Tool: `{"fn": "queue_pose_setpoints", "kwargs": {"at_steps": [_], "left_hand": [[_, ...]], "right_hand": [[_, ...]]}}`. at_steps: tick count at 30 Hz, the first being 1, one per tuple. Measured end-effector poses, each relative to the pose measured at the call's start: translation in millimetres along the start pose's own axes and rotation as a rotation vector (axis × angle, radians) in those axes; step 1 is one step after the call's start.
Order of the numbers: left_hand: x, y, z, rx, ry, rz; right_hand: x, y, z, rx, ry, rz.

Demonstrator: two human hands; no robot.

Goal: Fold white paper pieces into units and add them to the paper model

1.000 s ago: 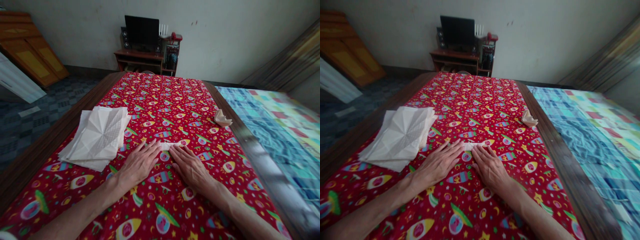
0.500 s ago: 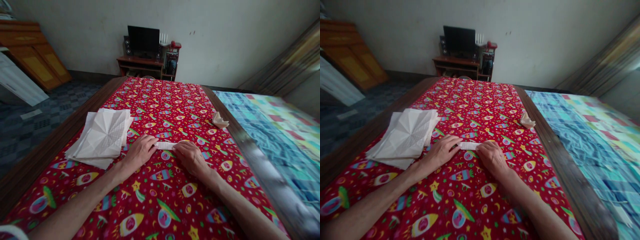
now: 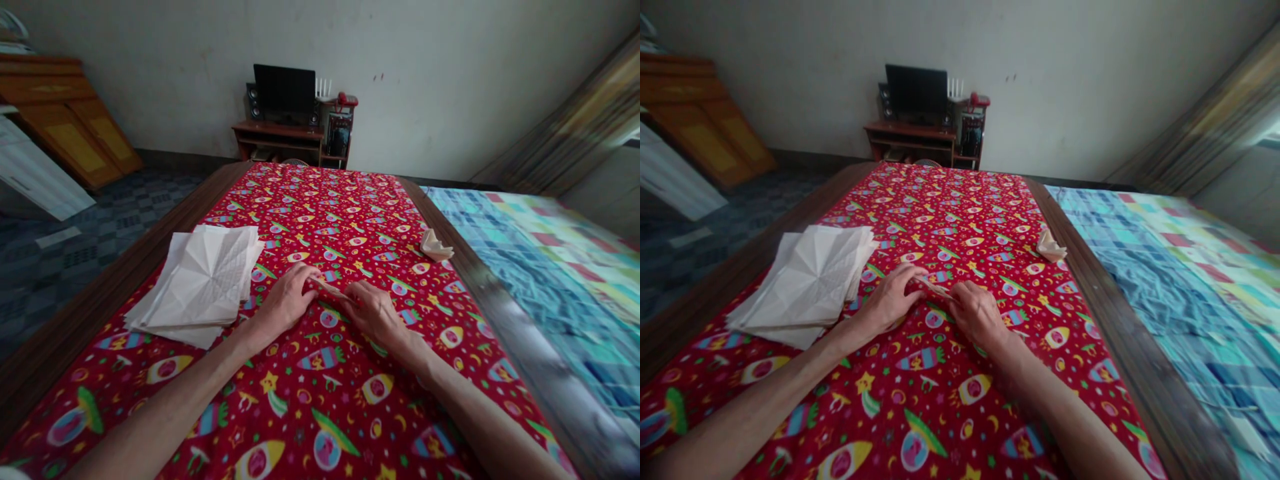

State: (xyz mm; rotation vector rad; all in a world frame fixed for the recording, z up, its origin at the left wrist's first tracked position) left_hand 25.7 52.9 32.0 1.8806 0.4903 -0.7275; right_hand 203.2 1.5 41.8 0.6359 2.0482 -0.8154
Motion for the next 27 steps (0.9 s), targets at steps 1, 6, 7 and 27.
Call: {"fn": "queue_pose_setpoints", "kwargs": {"at_steps": [1, 6, 7, 27], "left_hand": [[0.2, -1, -1, -0.047, 0.053, 0.085], [13.4, 3, 3, -0.297, -0.156, 0.508], [15.2, 9, 5, -0.306, -0.236, 0.518], [17.0, 20, 14, -0.212, -0.172, 0.198]], "right_hand": [[-1, -1, 1, 0.007, 0.019, -0.013], [3, -5, 3, 0.032, 0.063, -0.043], [4, -7, 3, 0.027, 0.061, -0.034], [12, -9, 0, 0.277, 0.046, -0.432]]}}
Point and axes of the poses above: each hand's wrist, its own z-axis away from the middle knuckle, its own x-axis out of the palm, y = z × x, the point moved 4 cm from there along -z, towards the middle knuckle, and after that the axes turned 13 degrees about -x, right-handed, at the moved point
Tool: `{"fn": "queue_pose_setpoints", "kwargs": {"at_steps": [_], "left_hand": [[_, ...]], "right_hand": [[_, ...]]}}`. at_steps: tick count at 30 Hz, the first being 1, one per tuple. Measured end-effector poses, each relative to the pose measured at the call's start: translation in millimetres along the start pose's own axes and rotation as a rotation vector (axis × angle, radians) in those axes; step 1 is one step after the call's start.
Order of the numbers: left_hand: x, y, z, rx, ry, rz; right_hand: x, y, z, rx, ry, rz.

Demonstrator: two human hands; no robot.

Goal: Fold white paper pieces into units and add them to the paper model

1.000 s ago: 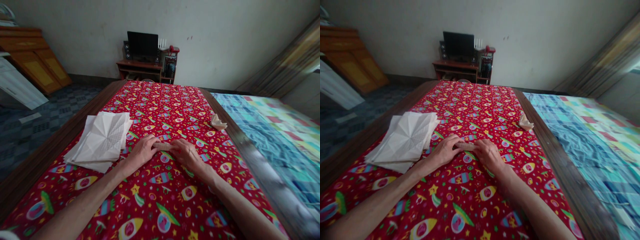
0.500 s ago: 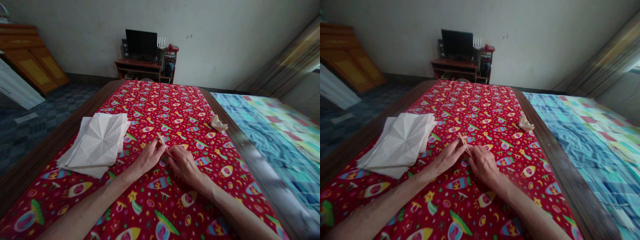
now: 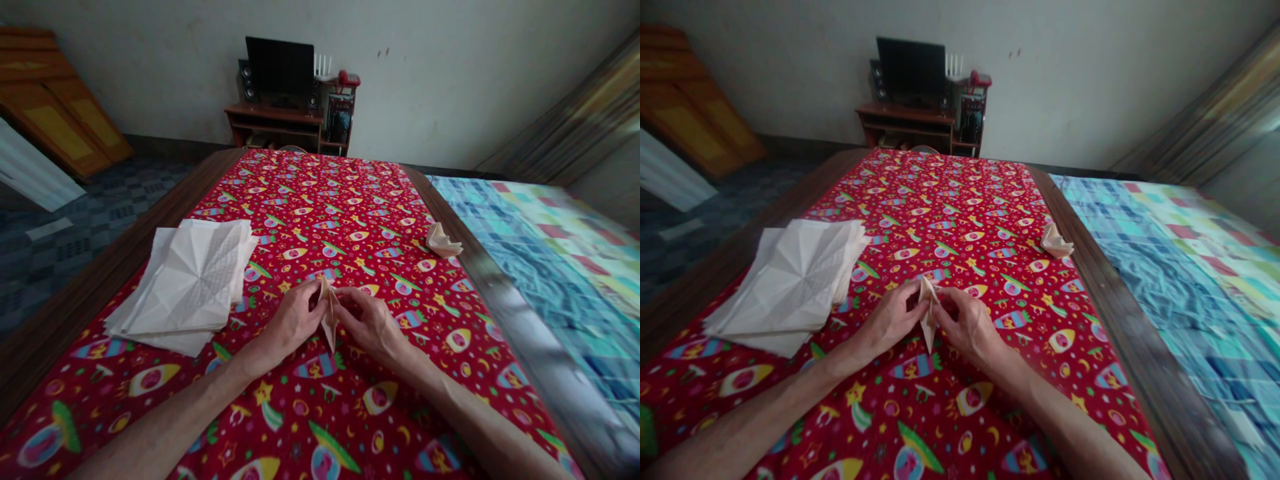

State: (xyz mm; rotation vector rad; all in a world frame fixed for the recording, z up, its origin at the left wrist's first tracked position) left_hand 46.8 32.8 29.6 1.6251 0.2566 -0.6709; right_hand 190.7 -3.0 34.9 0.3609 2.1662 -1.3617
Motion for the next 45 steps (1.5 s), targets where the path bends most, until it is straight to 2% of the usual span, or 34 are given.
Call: {"fn": "queue_pose_setpoints", "kwargs": {"at_steps": [6, 11, 15, 22, 24, 27, 30, 31, 35, 39, 45], "left_hand": [[0.0, 5, 2, 0.077, 0.019, 0.005], [-1.6, 6, 3, -0.002, 0.0, 0.001], [1.1, 3, 2, -0.128, -0.125, 0.129], [11.0, -3, 4, -0.246, -0.393, 0.541], [12.2, -3, 5, -0.271, -0.433, 0.601], [11.1, -2, 6, -0.325, -0.405, 0.646], [9.4, -3, 5, -0.398, -0.335, 0.729], [9.0, -3, 5, -0.408, -0.315, 0.748], [8.9, -4, 4, -0.391, -0.28, 0.702], [8.3, 1, 7, -0.371, -0.304, 0.629], [6.9, 10, 9, -0.354, -0.362, 0.7]], "right_hand": [[0, 3, -1, 0.008, 0.003, 0.209], [-2, 7, -1, 0.076, 0.038, 0.187], [-2, 6, 0, 0.104, 0.027, 0.192], [-2, 6, -2, 0.11, 0.025, 0.159], [-2, 6, -1, 0.115, 0.023, 0.154], [-4, 3, 1, 0.093, 0.065, 0.146], [-14, -10, 4, -0.082, 0.188, 0.208], [-16, -15, 5, -0.149, 0.191, 0.223], [-12, -24, 9, -0.28, 0.049, 0.228], [-11, -21, 9, -0.302, 0.05, 0.259], [-20, -14, 6, -0.169, 0.101, 0.171]]}}
Point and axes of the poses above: each hand's wrist, its own z-axis away from the middle knuckle, its own x-axis out of the palm, y = z × x, the point moved 4 cm from there along -z, towards the middle knuckle, and after that the axes turned 13 degrees about -x, right-handed, at the moved point
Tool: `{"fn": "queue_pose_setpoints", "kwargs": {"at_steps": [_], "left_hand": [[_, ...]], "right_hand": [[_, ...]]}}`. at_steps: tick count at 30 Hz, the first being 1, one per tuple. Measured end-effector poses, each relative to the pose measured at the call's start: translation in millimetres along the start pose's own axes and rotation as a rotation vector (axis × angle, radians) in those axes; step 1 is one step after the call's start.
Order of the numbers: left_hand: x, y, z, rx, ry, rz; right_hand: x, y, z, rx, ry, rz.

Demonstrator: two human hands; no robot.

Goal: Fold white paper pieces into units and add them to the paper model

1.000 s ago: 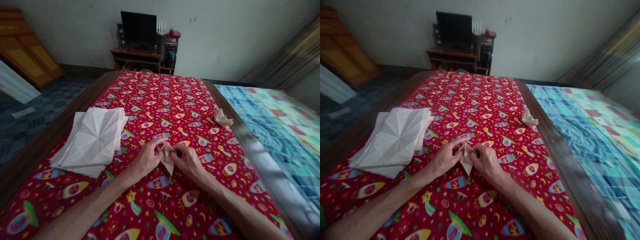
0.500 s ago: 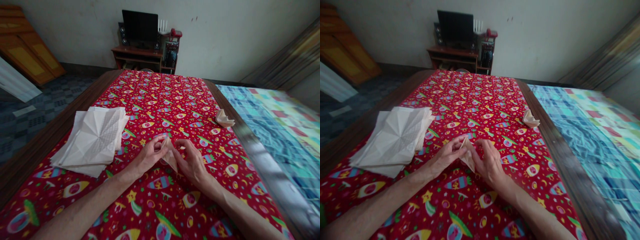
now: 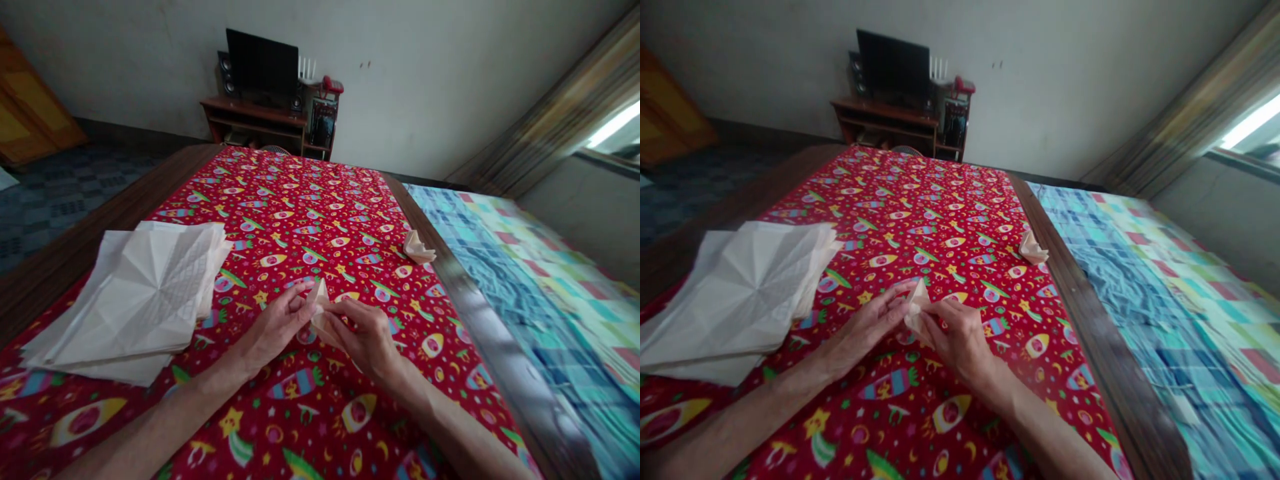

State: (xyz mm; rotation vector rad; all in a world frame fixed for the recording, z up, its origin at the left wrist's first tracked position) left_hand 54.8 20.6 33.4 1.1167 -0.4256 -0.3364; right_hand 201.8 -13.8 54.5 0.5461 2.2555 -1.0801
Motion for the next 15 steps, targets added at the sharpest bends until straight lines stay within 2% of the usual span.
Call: {"fn": "queue_pose_setpoints", "kwargs": {"at_steps": [3, 6, 8, 11, 13, 15], "left_hand": [[-2.5, -4, -4, 0.021, 0.014, 0.007], [-10.6, -9, -9, 0.099, 0.116, -0.078], [-15.5, -11, -12, 0.14, 0.169, -0.145], [-18.5, -14, -14, 0.139, 0.199, -0.233], [-18.2, -13, -13, 0.138, 0.211, -0.289], [-17.4, -11, -12, 0.142, 0.222, -0.332]], "right_hand": [[-8, 11, -2, 0.075, 0.048, -0.01], [-35, 37, -9, 0.135, 0.136, 0.077], [-72, 63, -16, 0.188, 0.253, 0.168], [-138, 108, -29, 0.268, 0.36, 0.313], [-179, 138, -35, 0.329, 0.367, 0.403], [-209, 165, -38, 0.352, 0.331, 0.471]]}}
Point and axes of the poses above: each hand's wrist, its own z-axis away from the middle knuckle, its own x-axis out of the palm, y = z × x, the point moved 4 cm from there along -z, towards the middle knuckle, and after that the axes turned 13 degrees about -x, right-handed, at the moved point
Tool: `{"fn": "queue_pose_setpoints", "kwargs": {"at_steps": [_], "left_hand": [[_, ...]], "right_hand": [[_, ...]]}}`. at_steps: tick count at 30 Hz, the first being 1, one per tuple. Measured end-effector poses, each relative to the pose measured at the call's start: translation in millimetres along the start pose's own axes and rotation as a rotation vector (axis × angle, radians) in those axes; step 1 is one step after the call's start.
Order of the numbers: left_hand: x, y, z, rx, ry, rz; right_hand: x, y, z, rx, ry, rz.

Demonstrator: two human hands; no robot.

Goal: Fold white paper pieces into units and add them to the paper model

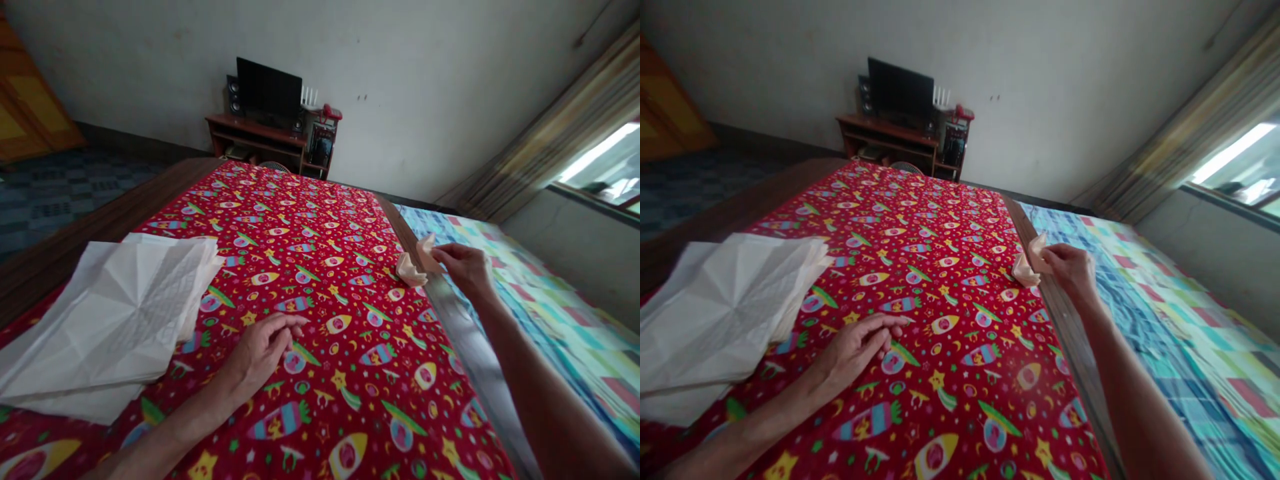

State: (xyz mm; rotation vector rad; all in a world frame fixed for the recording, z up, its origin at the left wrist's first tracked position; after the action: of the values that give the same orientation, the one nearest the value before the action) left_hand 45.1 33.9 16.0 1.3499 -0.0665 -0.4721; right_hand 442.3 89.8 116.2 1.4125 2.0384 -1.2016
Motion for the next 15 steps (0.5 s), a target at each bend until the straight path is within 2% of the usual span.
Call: {"fn": "queue_pose_setpoints", "kwargs": {"at_steps": [3, 6, 15], "left_hand": [[-0.4, 2, 0, 0.011, 0.008, -0.024], [-1.0, 2, 0, 0.043, 0.006, -0.061], [-1.0, 2, 0, 0.093, 0.026, -0.112]], "right_hand": [[0, 37, -15, -0.029, -0.102, 0.017], [9, 57, -18, -0.029, -0.185, 0.022], [20, 66, -15, -0.022, -0.231, 0.019]]}}
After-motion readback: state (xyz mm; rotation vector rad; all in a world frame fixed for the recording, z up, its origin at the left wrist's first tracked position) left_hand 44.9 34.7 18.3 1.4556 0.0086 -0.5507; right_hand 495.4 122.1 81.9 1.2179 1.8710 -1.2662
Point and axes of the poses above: each hand's wrist, its own z-axis away from the middle knuckle, its own x-axis out of the palm, y = z × x, the point moved 4 cm from there along -z, towards the middle knuckle, and after that the axes turned 13 degrees about -x, right-handed, at the moved point
